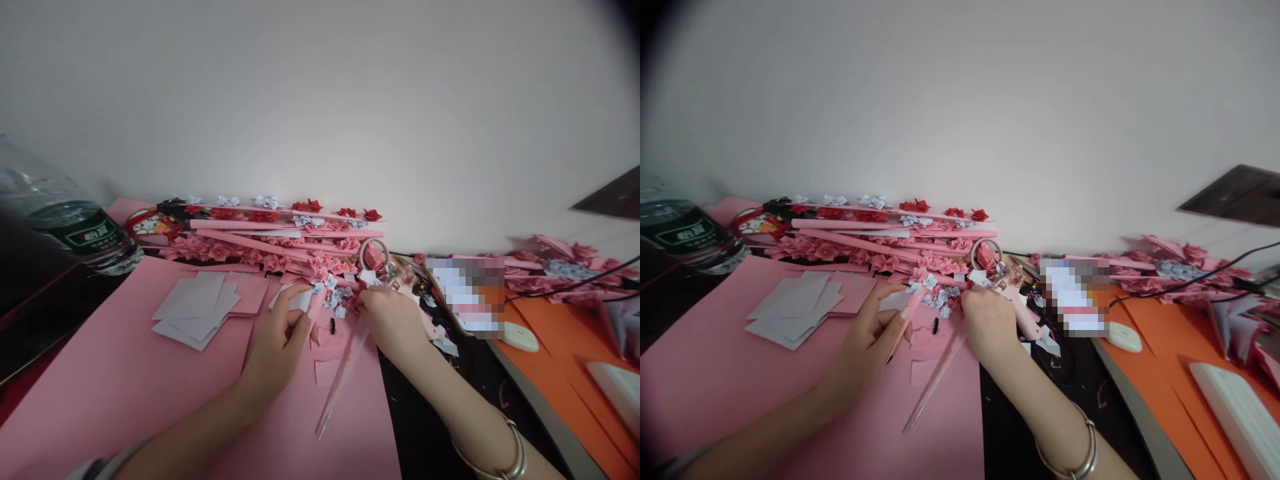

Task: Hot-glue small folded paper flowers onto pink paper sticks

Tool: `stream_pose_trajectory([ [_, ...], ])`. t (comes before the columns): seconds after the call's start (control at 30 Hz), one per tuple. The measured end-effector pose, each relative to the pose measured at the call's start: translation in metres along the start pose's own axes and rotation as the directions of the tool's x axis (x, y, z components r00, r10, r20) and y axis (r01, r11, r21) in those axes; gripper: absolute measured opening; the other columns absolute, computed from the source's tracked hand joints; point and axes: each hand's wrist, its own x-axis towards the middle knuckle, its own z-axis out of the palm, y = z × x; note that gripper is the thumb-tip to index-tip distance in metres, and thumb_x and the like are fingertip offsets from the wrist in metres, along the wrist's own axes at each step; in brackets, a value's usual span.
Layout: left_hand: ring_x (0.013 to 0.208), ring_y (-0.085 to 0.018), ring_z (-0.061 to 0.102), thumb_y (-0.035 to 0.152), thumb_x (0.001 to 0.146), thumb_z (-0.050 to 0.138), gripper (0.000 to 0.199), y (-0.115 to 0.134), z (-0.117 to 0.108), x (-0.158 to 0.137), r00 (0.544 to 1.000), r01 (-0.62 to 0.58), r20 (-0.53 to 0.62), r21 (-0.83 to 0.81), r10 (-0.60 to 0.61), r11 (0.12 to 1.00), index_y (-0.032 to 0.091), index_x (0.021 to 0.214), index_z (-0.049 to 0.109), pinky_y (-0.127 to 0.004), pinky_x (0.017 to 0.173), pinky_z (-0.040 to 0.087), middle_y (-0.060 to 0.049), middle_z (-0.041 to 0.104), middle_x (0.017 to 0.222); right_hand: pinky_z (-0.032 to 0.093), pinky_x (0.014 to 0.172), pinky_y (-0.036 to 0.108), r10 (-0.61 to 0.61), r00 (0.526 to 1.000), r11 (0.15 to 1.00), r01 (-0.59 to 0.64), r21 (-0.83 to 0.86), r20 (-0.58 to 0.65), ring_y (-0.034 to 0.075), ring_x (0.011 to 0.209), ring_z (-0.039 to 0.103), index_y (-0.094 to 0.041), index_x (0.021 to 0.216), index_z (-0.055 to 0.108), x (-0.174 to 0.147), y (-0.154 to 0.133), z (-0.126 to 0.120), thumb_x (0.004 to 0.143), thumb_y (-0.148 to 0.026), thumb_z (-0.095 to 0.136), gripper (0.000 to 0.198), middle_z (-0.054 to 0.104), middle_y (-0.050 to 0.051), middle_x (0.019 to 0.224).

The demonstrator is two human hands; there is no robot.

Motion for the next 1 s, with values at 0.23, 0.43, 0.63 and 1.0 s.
stream_pose_trajectory([
  [0.23, 0.05, -0.01, 0.049, 0.026, 0.091, 0.043, 0.031, -0.001, 0.001, 0.0, 1.0, -0.004, 0.006, -0.012, 0.004, 1.0, 0.024, 0.121, 0.039, -0.019, 0.048, 0.033, 0.007, 0.058, 0.06, 0.036, 0.051, 0.023, -0.022, 0.996, 0.94, 0.052, 0.338, -0.09, 0.015, 0.062, 0.064, -0.023, 0.067, 0.07, -0.01, 0.013, -0.007, 0.074, -0.009, 0.064, 0.017, 0.071, -0.001, 0.07],
  [0.43, 0.05, -0.01, 0.049, 0.026, 0.09, 0.044, 0.043, -0.004, 0.003, -0.002, 0.998, 0.018, 0.055, -0.021, -0.017, 1.0, 0.025, 0.133, 0.035, -0.02, 0.049, 0.034, 0.006, 0.06, 0.063, 0.039, 0.048, 0.022, 0.106, 0.898, 0.759, 0.204, 0.619, -0.426, 0.011, 0.051, 0.051, -0.019, 0.077, 0.069, -0.029, 0.0, -0.004, 0.082, -0.013, 0.059, 0.013, 0.059, -0.002, 0.059],
  [0.63, 0.057, -0.013, 0.053, 0.029, 0.093, 0.043, 0.049, -0.01, 0.007, -0.004, 0.994, 0.019, 0.102, 0.096, -0.029, 0.995, 0.026, 0.14, 0.031, -0.024, 0.057, 0.038, 0.005, 0.06, 0.063, 0.043, 0.053, 0.022, 0.043, 0.847, 0.78, 0.304, 0.548, -0.53, 0.011, 0.058, 0.054, -0.017, 0.087, 0.068, -0.038, -0.017, 0.012, 0.088, -0.013, 0.054, 0.015, 0.059, 0.001, 0.065],
  [1.0, 0.06, -0.014, 0.055, 0.034, 0.093, 0.042, 0.044, -0.006, 0.009, -0.005, 0.984, -0.013, 0.175, 0.196, -0.022, 0.981, 0.022, 0.135, 0.044, -0.024, 0.06, 0.042, 0.003, 0.064, 0.067, 0.04, 0.054, 0.023, -0.05, 0.846, 0.894, 0.275, 0.353, -0.531, 0.012, 0.06, 0.054, -0.016, 0.088, 0.068, -0.04, -0.016, 0.021, 0.09, -0.011, 0.049, 0.02, 0.06, 0.002, 0.067],
])
